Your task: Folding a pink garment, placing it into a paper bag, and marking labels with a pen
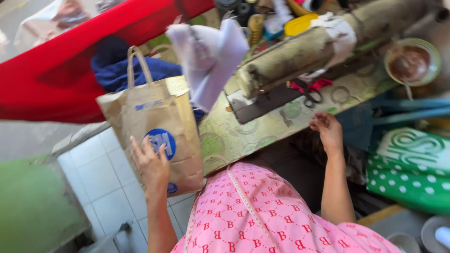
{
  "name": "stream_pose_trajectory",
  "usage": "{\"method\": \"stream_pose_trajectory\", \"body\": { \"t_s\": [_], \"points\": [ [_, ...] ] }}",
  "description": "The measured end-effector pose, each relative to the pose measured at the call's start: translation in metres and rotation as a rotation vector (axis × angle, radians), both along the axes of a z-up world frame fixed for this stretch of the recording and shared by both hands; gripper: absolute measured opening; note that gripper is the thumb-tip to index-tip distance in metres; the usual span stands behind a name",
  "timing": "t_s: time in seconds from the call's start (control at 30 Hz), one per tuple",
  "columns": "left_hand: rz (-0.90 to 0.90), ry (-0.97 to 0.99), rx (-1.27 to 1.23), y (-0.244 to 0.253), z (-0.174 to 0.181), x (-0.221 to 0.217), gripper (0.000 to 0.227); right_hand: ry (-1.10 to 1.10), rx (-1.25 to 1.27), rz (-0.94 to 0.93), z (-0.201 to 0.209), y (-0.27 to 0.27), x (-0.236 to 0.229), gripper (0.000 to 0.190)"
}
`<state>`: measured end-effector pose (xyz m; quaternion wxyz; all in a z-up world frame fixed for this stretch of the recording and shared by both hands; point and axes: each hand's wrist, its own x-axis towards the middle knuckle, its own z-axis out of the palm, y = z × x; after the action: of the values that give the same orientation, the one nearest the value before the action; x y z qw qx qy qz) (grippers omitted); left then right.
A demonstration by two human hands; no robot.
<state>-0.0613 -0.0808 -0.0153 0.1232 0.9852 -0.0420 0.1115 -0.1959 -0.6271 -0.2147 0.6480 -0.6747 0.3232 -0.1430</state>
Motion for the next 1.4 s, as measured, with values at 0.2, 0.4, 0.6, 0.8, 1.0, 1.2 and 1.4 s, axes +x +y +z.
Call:
{"method": "stream_pose_trajectory", "body": {
  "t_s": [0.2,0.4,0.6,0.8,1.0,1.2,1.4],
  "points": [
    [-0.168,-0.041,-0.047,-0.014,0.004,-0.004,0.035,0.022,-0.014,-0.173,0.066,-0.028,-0.019,0.013],
    [-0.364,-0.078,-0.046,-0.046,-0.007,-0.003,0.026,0.048,-0.143,-0.278,0.072,-0.074,-0.05,0.019],
    [-0.457,0.024,-0.067,-0.09,-0.006,-0.011,0.021,0.018,-0.248,-0.392,0.079,-0.114,-0.073,0.019],
    [-0.52,0.086,-0.042,-0.11,-0.014,-0.015,0.021,-0.017,-0.267,-0.331,0.086,-0.108,-0.045,0.02],
    [-0.573,0.135,-0.007,-0.117,-0.03,-0.024,0.021,-0.092,-0.134,-0.211,0.077,-0.078,0.02,0.015],
    [-0.54,0.087,0.072,-0.116,-0.046,-0.035,0.022,-0.294,0.075,-0.338,0.118,-0.06,0.102,0.014],
    [-0.52,0.219,0.051,-0.116,-0.039,-0.045,0.019,-0.175,0.247,-0.307,0.145,-0.048,0.151,0.021]
  ]
}}
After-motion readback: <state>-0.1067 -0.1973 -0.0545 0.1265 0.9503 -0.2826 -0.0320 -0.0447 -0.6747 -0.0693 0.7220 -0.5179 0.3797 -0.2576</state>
